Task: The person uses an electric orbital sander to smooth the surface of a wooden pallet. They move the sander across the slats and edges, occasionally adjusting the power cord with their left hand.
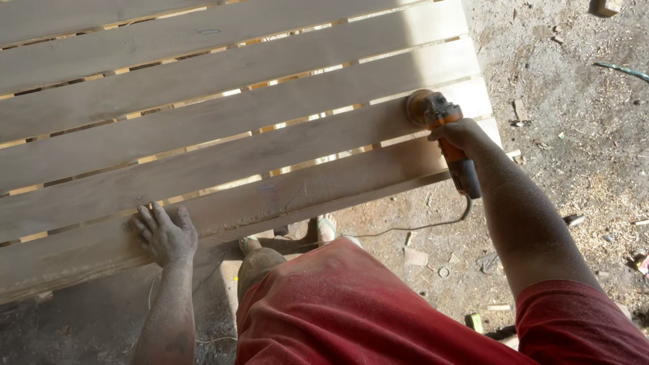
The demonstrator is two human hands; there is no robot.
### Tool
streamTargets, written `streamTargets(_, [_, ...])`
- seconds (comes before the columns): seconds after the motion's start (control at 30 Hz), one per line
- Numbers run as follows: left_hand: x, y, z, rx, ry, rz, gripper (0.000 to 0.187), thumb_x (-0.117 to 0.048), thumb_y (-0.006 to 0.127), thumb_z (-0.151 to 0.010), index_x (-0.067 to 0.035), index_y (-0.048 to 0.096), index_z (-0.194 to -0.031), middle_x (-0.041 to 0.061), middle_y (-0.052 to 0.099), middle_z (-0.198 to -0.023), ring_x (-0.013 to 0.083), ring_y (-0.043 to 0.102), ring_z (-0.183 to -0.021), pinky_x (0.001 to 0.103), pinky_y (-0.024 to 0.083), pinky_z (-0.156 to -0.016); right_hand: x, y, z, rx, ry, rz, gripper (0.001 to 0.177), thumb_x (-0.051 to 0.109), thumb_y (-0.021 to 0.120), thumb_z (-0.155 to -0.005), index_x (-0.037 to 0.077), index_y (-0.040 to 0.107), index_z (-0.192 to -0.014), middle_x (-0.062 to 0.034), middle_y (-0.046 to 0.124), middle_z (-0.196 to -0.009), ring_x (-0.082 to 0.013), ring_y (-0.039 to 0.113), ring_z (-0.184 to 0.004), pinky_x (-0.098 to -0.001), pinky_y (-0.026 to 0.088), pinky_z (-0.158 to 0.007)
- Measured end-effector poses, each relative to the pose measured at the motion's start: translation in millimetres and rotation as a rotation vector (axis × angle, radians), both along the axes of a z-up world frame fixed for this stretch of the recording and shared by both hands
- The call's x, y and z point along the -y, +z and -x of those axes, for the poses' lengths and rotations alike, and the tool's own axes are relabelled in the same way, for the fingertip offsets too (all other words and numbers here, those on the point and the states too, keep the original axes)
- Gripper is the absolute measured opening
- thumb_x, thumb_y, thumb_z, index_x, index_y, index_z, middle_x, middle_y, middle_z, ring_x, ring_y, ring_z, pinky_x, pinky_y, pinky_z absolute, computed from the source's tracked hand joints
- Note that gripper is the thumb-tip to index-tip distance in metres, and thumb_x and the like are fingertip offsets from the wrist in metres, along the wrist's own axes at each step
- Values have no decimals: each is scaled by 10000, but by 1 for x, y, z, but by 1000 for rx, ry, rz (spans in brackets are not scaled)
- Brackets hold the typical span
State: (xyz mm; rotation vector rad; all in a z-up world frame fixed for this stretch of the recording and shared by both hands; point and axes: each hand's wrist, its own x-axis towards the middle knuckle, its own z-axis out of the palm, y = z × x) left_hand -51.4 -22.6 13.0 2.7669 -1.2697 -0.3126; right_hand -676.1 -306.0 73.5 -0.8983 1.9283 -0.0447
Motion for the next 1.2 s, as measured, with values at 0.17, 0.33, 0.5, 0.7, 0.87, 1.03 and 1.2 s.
streamTargets(0.17, [-4, 7, 1, -17, 27, -26, 781, -575, 338, -1040, -76, 230, -1632, 184, 137, -1709, 393, 72, -1575, 593, 89, -1252, 14, -7, 59, 31, -118, -5, 482, 175, 813, -829, 28, 607, -1238, -123, 682, -947, -245, 687, -823, -408, 607, -793])
streamTargets(0.33, [-2, 9, 3, -32, 38, -11, 764, -557, 352, -1040, -95, 241, -1638, 159, 133, -1721, 370, 70, -1581, 559, 82, -1276, 28, -12, 100, 18, -157, -42, 573, 208, 808, -834, 55, 550, -1322, -123, 670, -997, -247, 682, -854, -433, 605, -814])
streamTargets(0.5, [-6, 8, 1, -31, 52, -21, 744, -559, 350, -1039, -122, 256, -1633, 145, 132, -1719, 342, 54, -1585, 551, 64, -1270, 43, -7, 107, 10, -286, -18, 667, 256, 812, -856, 45, 461, -1383, -124, 669, -1044, -273, 691, -915, -465, 597, -877])
streamTargets(0.7, [-5, 7, 1, -17, 37, 4, 735, -546, 366, -1042, -111, 292, -1630, 147, 154, -1725, 341, 68, -1592, 551, 71, -1280, 30, 5, 60, 74, -215, -9, 612, 191, 801, -830, 56, 514, -1353, -131, 666, -1033, -273, 694, -911, -470, 611, -865])
streamTargets(0.87, [-13, 15, 3, -23, 35, 15, 721, -520, 374, -1058, -89, 293, -1630, 151, 174, -1727, 339, 83, -1595, 559, 72, -1279, 9, 3, -23, 18, 98, -32, 458, 175, 815, -810, 22, 621, -1196, -141, 692, -986, -279, 705, -913, -421, 616, -815])
streamTargets(1.03, [-3, 15, 4, -47, 49, 16, 698, -494, 374, -1053, -101, 299, -1625, 150, 167, -1718, 350, 78, -1587, 540, 76, -1289, 17, -3, -64, -84, 372, 40, 469, 214, 901, -756, 57, 670, -1133, -129, 707, -1026, -264, 681, -921, -389, 554, -846])
streamTargets(1.2, [-7, 14, 4, -42, 46, 8, 712, -506, 379, -1046, -109, 280, -1628, 149, 157, -1714, 358, 74, -1584, 550, 76, -1281, 36, -9, 15, -22, 64, -15, 477, 174, 831, -791, 29, 627, -1197, -151, 712, -1031, -284, 711, -880, -443, 605, -848])
